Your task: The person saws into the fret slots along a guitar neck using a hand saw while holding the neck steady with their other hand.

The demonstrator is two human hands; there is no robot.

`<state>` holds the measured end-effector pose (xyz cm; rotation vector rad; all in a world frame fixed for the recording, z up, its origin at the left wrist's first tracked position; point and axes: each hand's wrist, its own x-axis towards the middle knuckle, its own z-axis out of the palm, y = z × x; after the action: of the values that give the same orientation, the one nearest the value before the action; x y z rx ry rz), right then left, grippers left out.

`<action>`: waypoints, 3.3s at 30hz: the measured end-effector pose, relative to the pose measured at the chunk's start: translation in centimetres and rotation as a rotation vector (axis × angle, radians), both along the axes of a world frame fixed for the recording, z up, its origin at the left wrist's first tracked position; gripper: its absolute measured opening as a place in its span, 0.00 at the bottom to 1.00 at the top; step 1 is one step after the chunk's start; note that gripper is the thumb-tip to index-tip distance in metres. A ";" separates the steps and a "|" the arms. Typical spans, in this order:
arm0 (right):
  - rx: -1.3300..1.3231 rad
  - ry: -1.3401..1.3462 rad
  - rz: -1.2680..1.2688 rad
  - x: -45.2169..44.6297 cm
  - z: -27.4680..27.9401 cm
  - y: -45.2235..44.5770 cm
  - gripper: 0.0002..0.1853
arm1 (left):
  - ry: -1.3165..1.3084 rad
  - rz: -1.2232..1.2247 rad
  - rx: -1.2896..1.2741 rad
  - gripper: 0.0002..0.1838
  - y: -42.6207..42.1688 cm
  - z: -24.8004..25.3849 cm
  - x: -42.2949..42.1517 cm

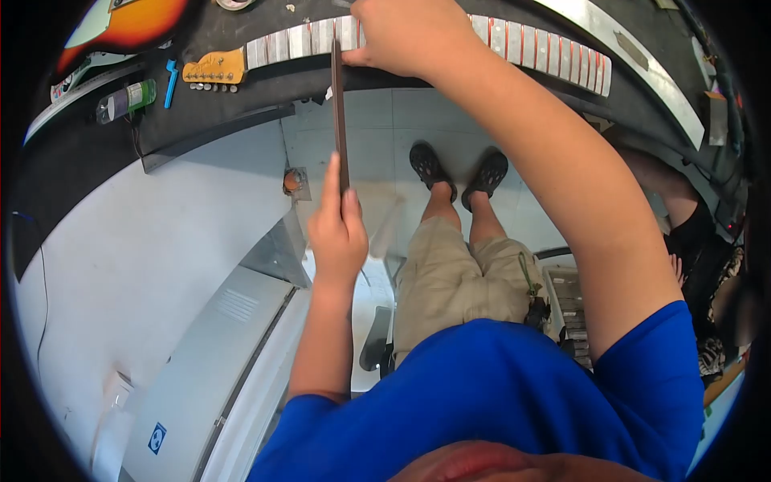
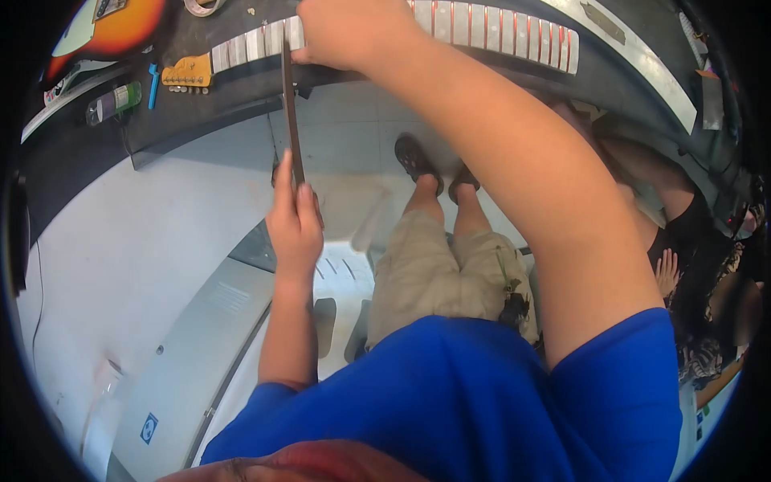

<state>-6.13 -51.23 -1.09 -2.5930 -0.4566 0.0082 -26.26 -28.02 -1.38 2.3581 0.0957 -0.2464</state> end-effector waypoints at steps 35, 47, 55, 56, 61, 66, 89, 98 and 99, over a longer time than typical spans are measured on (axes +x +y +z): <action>-0.084 0.081 -0.042 0.5 -0.3 1.0 0.27 | -0.131 -0.059 -0.015 0.29 0.2 -2.2 2.0; -0.119 0.072 -0.050 0.7 -0.6 1.6 0.27 | -0.159 -0.127 0.007 0.28 -1.8 -0.7 9.2; -0.107 0.111 -0.058 0.1 1.0 1.7 0.31 | 0.034 0.028 -0.151 0.27 2.7 0.2 -2.7; -0.116 0.105 -0.067 0.2 0.6 1.8 0.31 | 0.006 0.030 -0.163 0.27 2.5 0.3 -1.5; -0.130 0.092 -0.092 0.6 0.2 2.4 0.28 | -0.009 -0.024 -0.157 0.25 2.3 0.1 1.4; -0.126 0.035 -0.097 0.7 -0.5 2.4 0.27 | -0.038 -0.041 -0.138 0.24 0.7 0.6 5.4; -0.148 0.052 -0.090 0.9 -0.5 2.4 0.29 | -0.237 -0.079 -0.175 0.25 1.3 -2.2 2.1; -0.151 0.117 -0.086 0.4 -0.5 2.7 0.29 | -0.310 -0.108 -0.111 0.21 -2.6 -1.3 13.4; -0.159 0.106 -0.085 1.0 0.0 2.7 0.29 | -0.215 -0.093 -0.099 0.22 -1.9 -0.6 11.0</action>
<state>-5.17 -48.54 -1.08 -2.7497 -0.3189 0.1579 -15.31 -29.88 -2.01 2.2779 -0.1270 -0.0407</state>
